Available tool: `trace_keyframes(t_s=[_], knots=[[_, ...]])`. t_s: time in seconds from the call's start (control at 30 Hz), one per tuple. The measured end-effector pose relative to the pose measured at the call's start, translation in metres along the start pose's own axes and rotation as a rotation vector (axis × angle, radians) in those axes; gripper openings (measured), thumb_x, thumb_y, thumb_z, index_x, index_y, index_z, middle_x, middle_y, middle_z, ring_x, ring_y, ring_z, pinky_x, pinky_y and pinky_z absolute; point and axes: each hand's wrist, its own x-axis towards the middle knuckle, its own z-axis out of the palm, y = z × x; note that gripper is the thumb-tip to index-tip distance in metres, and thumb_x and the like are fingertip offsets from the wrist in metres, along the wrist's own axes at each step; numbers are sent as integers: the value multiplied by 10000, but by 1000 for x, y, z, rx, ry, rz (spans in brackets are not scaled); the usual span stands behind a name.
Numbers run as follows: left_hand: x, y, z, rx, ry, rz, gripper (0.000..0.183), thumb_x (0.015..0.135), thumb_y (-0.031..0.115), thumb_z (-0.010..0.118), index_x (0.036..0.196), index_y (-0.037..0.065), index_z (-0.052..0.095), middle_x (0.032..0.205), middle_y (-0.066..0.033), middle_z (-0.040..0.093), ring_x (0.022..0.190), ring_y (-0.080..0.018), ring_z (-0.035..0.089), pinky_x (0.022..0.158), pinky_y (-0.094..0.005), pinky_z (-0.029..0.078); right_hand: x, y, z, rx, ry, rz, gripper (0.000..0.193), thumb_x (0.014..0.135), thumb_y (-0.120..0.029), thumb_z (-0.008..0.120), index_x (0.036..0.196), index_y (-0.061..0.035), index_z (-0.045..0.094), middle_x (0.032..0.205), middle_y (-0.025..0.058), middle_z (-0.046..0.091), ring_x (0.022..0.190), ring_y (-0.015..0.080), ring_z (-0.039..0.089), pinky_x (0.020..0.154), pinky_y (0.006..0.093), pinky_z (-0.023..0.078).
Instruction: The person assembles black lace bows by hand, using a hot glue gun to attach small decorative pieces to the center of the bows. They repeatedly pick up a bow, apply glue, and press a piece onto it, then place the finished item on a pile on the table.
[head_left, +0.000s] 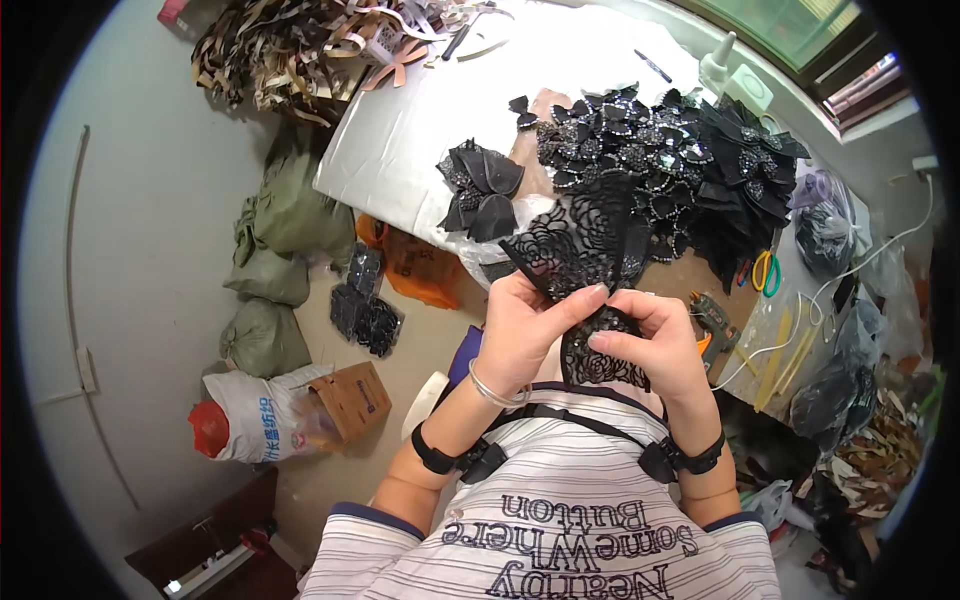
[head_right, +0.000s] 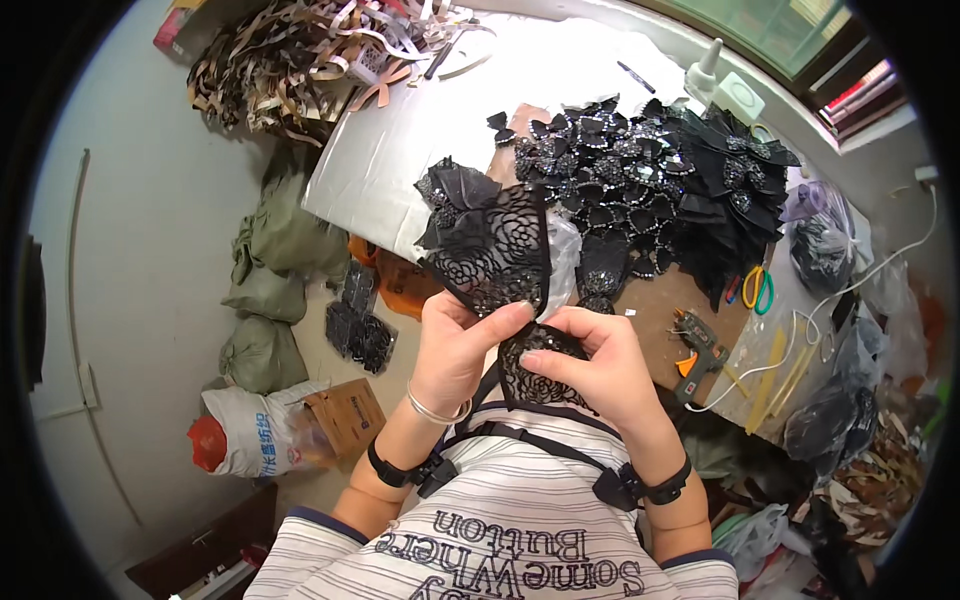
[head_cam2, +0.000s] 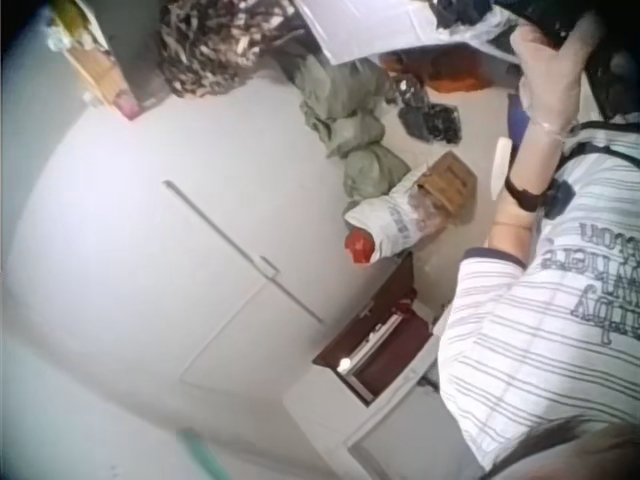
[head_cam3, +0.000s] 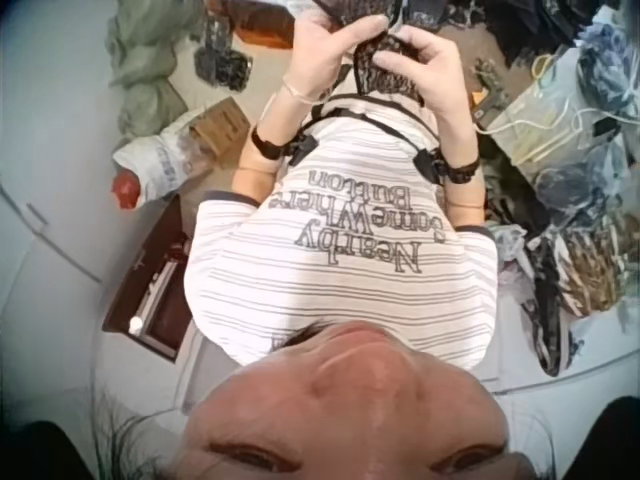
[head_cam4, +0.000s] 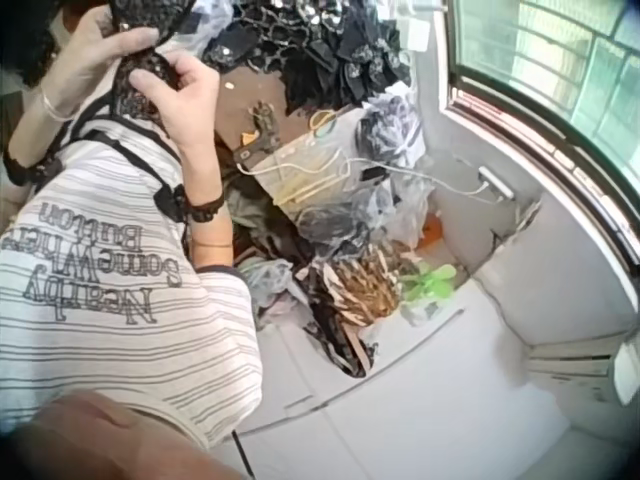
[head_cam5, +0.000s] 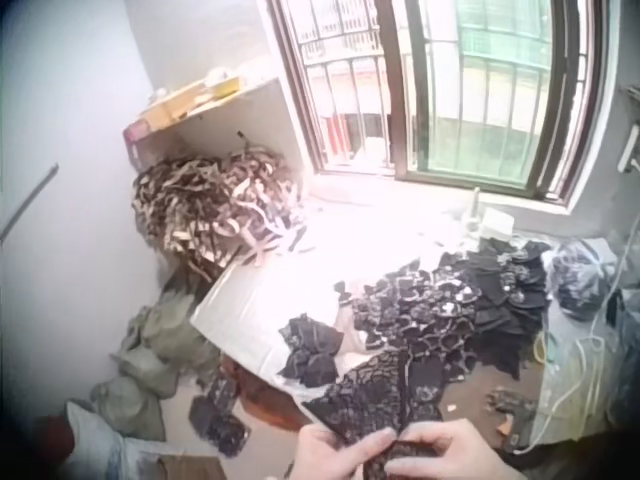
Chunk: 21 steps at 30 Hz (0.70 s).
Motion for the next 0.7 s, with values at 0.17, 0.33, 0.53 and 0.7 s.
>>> trace_keyframes(t_s=[0.17,0.33,0.53,0.7], knots=[[-3,1,-1,-51,-31,-4,200,820,40,717,1007,-10,664,953,-49,686,830,-90,627,758,-243,515,-2,7,-1,23,-32,-50,159,791,16,713,935,40,650,859,24,661,784,69,600,709,208,494],[-7,-5,-6,-73,-29,-24,181,844,63,693,1010,-3,661,955,-43,681,831,-90,619,776,-248,506,-3,9,-2,-20,-67,-68,155,785,23,715,925,42,650,858,22,662,787,71,598,711,211,491],[-7,-10,-10,-183,-9,-60,218,876,99,666,1069,8,624,995,-34,665,870,-99,618,808,-260,504,-1,1,-17,56,-183,128,351,834,-13,682,1165,73,601,1049,81,667,920,110,624,823,247,504],[-5,-16,-18,-286,-6,-142,248,894,110,651,1121,23,600,1063,-35,650,947,-107,613,854,-271,498,3,11,-39,240,-253,175,381,953,-217,584,1200,74,576,1112,96,648,991,119,607,878,263,488]])
